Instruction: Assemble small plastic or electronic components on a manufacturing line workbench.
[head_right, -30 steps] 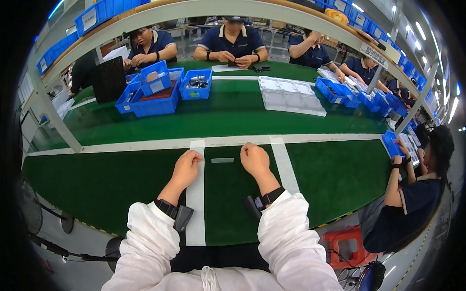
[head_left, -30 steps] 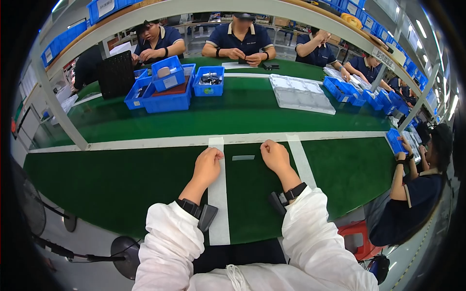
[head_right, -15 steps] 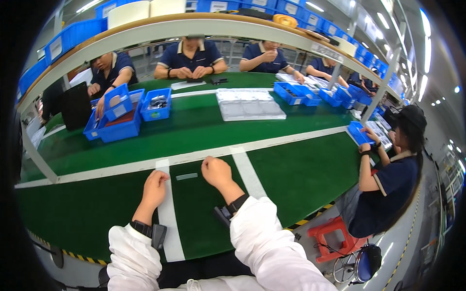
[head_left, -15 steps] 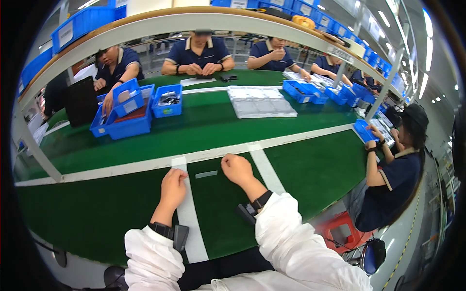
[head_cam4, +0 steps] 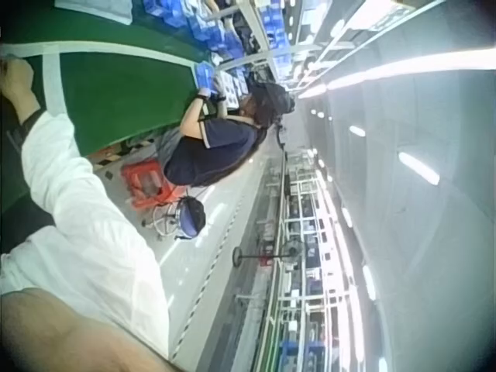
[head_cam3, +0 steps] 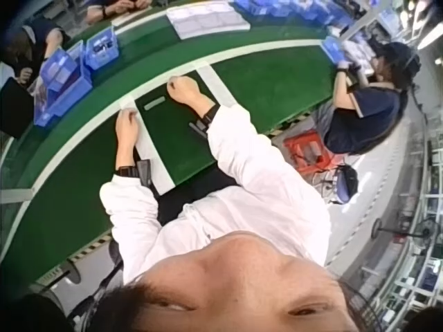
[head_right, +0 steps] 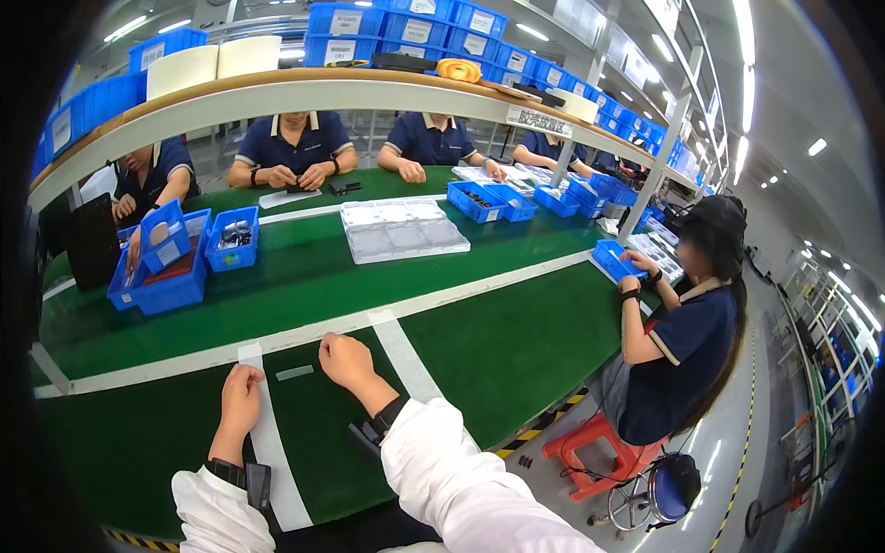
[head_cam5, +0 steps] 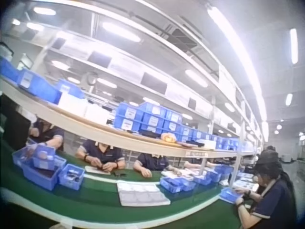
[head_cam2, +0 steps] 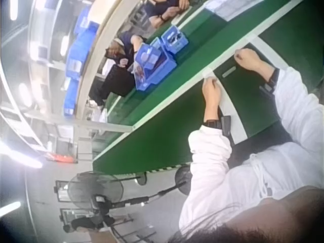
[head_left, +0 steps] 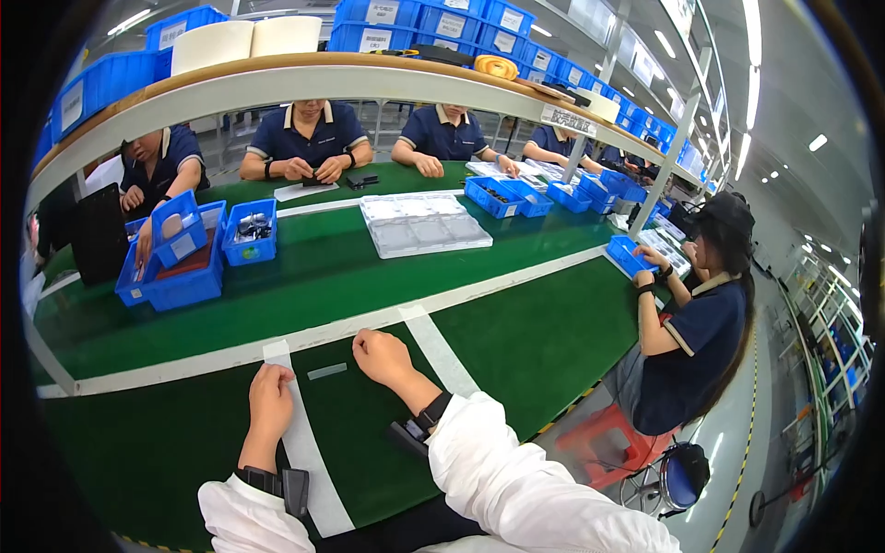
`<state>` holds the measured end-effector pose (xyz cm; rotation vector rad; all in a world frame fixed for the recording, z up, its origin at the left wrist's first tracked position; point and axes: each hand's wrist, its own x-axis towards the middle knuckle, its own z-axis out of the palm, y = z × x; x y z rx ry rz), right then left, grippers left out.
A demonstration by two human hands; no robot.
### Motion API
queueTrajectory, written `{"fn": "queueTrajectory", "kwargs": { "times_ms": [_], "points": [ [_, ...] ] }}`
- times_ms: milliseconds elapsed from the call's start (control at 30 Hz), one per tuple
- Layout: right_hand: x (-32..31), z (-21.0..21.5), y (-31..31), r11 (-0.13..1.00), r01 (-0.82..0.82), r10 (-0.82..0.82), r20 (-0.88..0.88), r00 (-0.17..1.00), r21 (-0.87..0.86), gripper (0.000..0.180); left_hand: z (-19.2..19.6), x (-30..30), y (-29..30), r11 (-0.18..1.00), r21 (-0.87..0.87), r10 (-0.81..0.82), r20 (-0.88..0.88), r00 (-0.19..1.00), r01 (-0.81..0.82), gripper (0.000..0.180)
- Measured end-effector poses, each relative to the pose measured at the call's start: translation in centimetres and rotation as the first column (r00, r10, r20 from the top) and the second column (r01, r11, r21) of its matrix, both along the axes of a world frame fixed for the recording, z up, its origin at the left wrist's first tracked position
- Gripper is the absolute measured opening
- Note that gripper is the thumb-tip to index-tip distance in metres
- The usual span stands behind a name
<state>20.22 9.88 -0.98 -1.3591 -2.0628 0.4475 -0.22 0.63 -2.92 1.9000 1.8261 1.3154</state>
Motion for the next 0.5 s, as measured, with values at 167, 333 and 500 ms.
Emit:
{"fn": "queueTrajectory", "kwargs": {
  "times_ms": [167,333,500],
  "points": [
    [0.46,-0.36,0.5,0.998,-0.016,0.017,-0.011,1.0,0.058,0.013,0.33,0.49,0.2,1.0,0.0,0.001,-0.024,1.0,-0.001,0.018],
    [0.48,0.11,0.06,1.0,-0.009,0.009,-0.004,1.0,0.005,0.013,0.0,0.56,0.14,1.0,0.025,-0.003,-0.024,1.0,0.004,0.017],
    [0.16,0.01,0.24,0.999,-0.051,0.051,0.015,0.999,0.012,0.014,-0.11,0.3,0.04,0.997,0.071,0.012,-0.042,0.999,-0.009,0.018]
  ]
}}
